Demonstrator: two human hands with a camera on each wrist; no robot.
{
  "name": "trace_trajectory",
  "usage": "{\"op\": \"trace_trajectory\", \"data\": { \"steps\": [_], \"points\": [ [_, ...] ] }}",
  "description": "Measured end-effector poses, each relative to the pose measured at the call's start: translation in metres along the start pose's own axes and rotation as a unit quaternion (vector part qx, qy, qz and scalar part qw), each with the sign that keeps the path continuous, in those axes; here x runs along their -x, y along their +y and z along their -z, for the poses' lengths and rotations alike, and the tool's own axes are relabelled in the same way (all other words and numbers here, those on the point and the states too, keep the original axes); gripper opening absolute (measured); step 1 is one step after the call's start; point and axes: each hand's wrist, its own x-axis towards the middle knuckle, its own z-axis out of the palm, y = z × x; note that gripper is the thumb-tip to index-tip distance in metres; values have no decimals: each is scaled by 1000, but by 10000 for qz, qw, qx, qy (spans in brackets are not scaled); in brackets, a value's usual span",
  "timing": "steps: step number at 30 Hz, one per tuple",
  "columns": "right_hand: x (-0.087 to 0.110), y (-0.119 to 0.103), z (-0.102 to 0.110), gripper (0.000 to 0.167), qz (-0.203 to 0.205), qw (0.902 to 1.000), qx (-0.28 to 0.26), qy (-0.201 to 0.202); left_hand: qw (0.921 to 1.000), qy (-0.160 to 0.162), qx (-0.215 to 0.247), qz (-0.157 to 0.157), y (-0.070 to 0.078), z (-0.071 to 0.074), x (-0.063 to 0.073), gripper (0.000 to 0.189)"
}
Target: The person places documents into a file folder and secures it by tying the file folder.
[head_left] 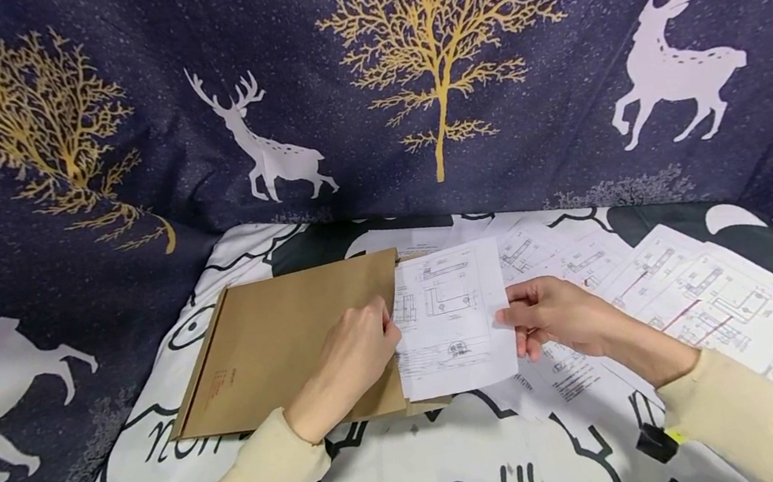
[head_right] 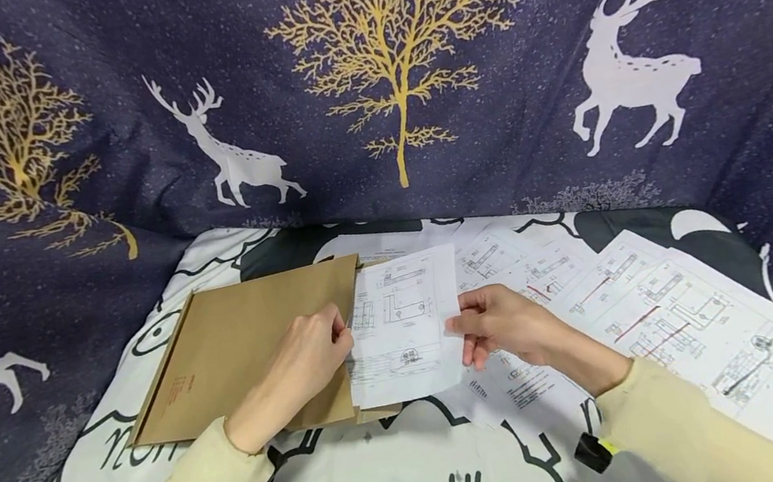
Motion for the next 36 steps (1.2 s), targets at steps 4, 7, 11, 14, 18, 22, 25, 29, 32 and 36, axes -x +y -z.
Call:
{"op": "trace_trajectory", "data": {
  "steps": [4, 7, 11, 14, 18, 22, 25, 29, 32, 36],
  "points": [
    [-9, 0, -7, 18, 59, 9999, -81, -15, 10000, -16, 41, 21, 0, -1, 0, 19],
    [-15, 0, -13, 17, 149, 9996, -183, -133, 10000, -25, 64, 40, 0, -1, -1, 18],
    [-24, -1, -23, 15, 246, 9989, -297, -276, 10000, -22, 57, 53, -1, -1, -1, 19],
    [-32, -1, -31, 10, 301, 9987, -265, -301, 10000, 6, 24, 32, 0, 0, -1, 18],
    [-42, 0, -40, 19, 381, 9987, -63, -322, 10000, 68, -16, -26, 0, 0, -1, 19],
    [-50, 1, -48, 11, 406, 9983, 248, -331, 9999, 116, -15, -67, -1, 0, 0, 20],
    [-57, 2, -53, 12, 324, 9983, 398, -268, 9999, 127, -21, -73, 0, 1, 0, 20],
    [-64, 2, -61, 14, 242, 9982, 510, -200, 9998, 171, -13, -94, -1, 1, 0, 19],
    [-68, 2, -66, 14, 207, 9980, 581, -159, 9997, 217, 15, -118, -2, 2, 0, 19],
    [-72, 2, -72, 15, 152, 9977, 660, -83, 9997, 202, 34, -122, -3, 2, 1, 19]
  ]
}}
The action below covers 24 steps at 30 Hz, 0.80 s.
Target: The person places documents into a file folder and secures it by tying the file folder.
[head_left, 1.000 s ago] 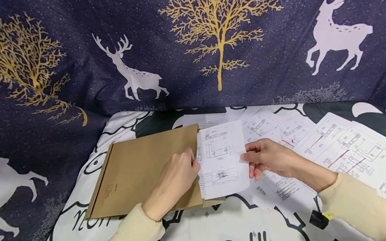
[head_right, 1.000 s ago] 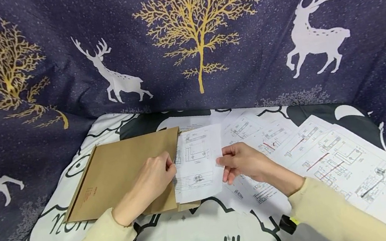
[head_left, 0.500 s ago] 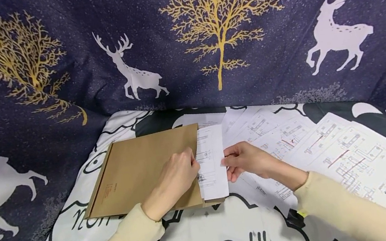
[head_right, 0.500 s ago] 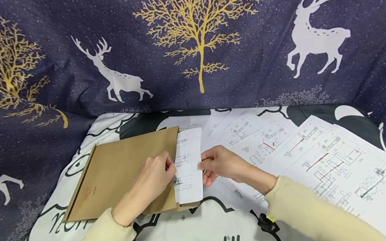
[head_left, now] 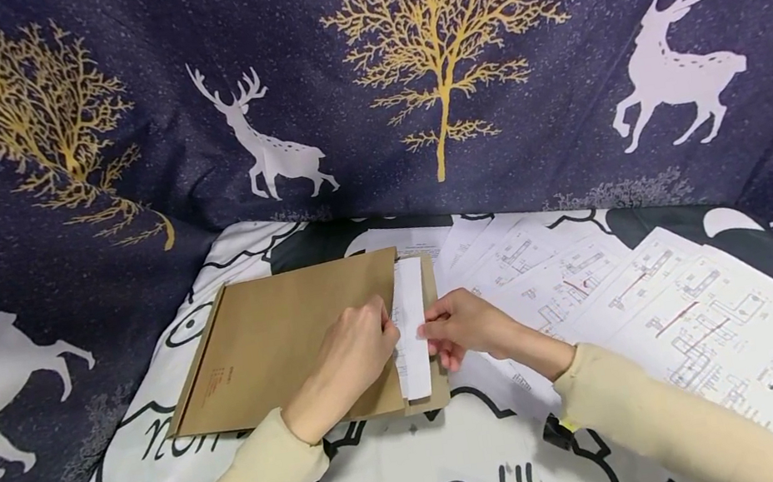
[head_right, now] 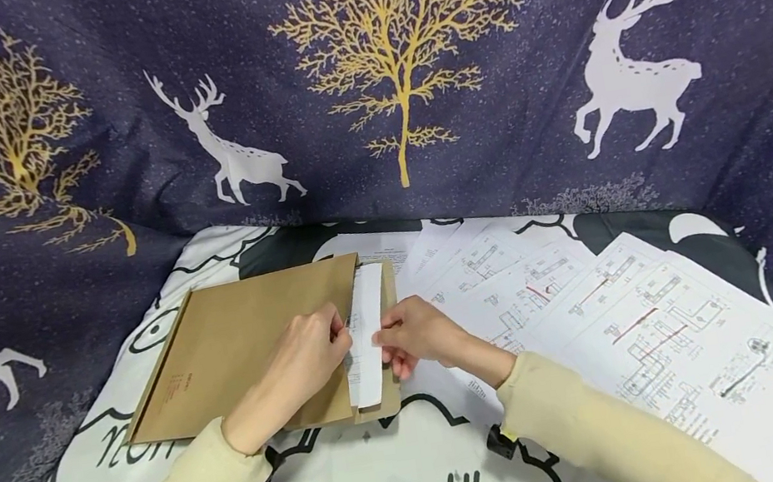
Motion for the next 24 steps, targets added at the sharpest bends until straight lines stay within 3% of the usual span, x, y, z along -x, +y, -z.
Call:
{"op": "trace_trajectory", "data": {
  "steps": [24],
  "points": [
    [-25, -7, -25, 19, -99, 9998, 157, 30, 10000, 2, -38, -62, 0, 1, 2, 18]
  ]
}}
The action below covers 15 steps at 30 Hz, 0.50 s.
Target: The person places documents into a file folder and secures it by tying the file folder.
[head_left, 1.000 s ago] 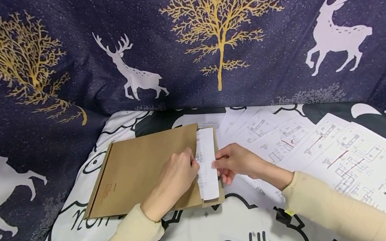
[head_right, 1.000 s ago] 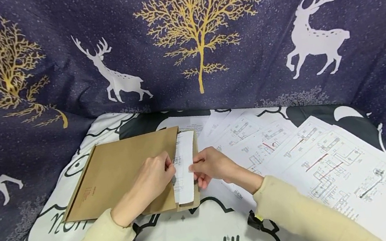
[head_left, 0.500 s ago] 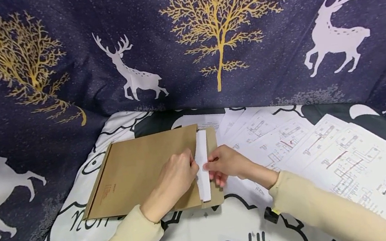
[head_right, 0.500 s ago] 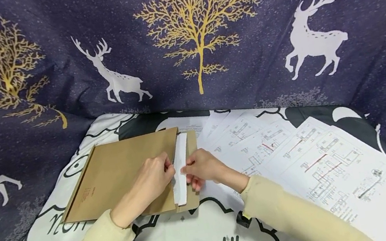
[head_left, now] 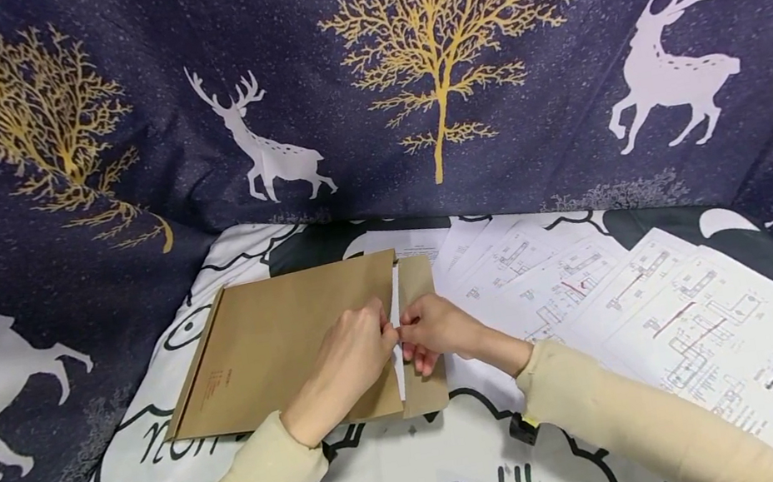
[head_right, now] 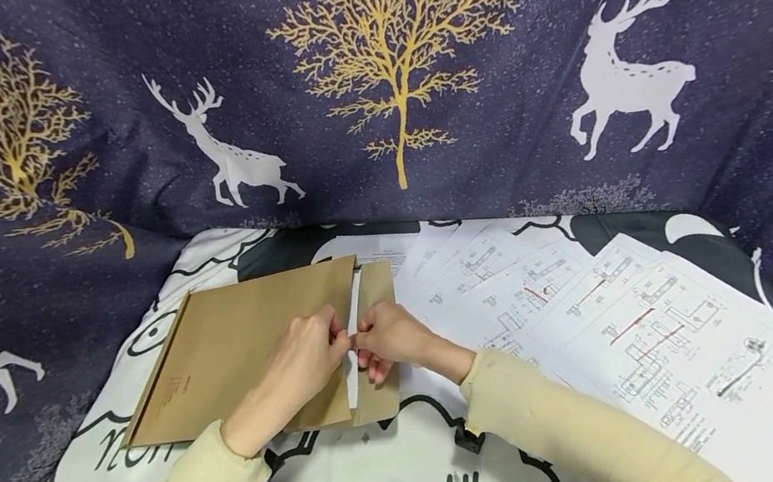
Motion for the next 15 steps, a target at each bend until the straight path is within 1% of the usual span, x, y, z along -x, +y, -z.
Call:
{"op": "trace_trajectory", "data": {
  "steps": [4, 8, 15],
  "points": [
    [-2, 0, -3, 19, 25, 10000, -27, -5, 9999, -110, 23, 87, 0, 0, 0, 18],
    [-4, 0, -6, 19, 33, 10000, -76, 14, 9999, -118, 32, 73, 0, 0, 0, 18],
    [-8, 1, -10, 20, -99, 9998, -114, 129, 9999, -95, 46, 47, 0, -1, -1, 18]
  ]
}}
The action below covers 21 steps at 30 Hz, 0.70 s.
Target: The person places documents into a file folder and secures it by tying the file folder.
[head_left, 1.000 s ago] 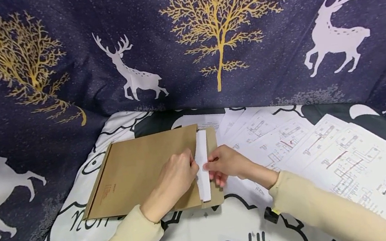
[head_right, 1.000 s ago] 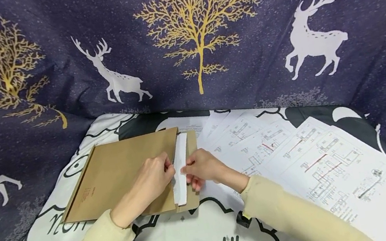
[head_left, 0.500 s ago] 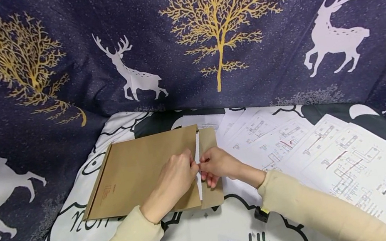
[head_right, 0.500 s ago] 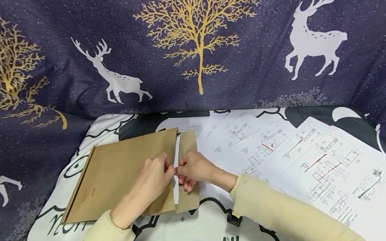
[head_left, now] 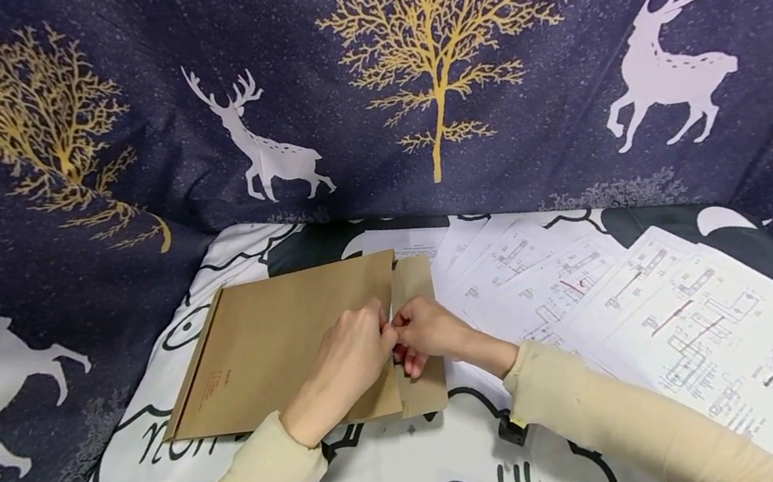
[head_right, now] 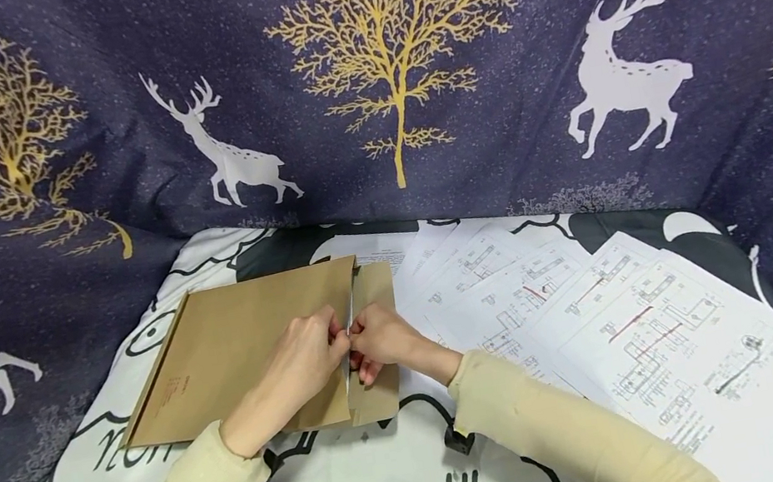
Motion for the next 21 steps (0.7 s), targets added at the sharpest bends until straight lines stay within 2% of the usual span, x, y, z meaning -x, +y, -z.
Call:
{"op": "trace_trajectory", "data": {
  "steps": [8, 12, 21],
  "points": [
    [3, 0, 1, 20, 26, 9992, 284, 263, 9999, -77, 71, 35, 0, 0, -1, 19],
    [8, 1, 7, 19, 236, 9971, 563, 456, 9999, -113, 64, 93, 0, 1, -1, 19],
    [24, 7, 25, 10, 638, 9811, 1573, 934, 9999, 86, 18, -70, 0, 0, -1, 19]
  ]
}}
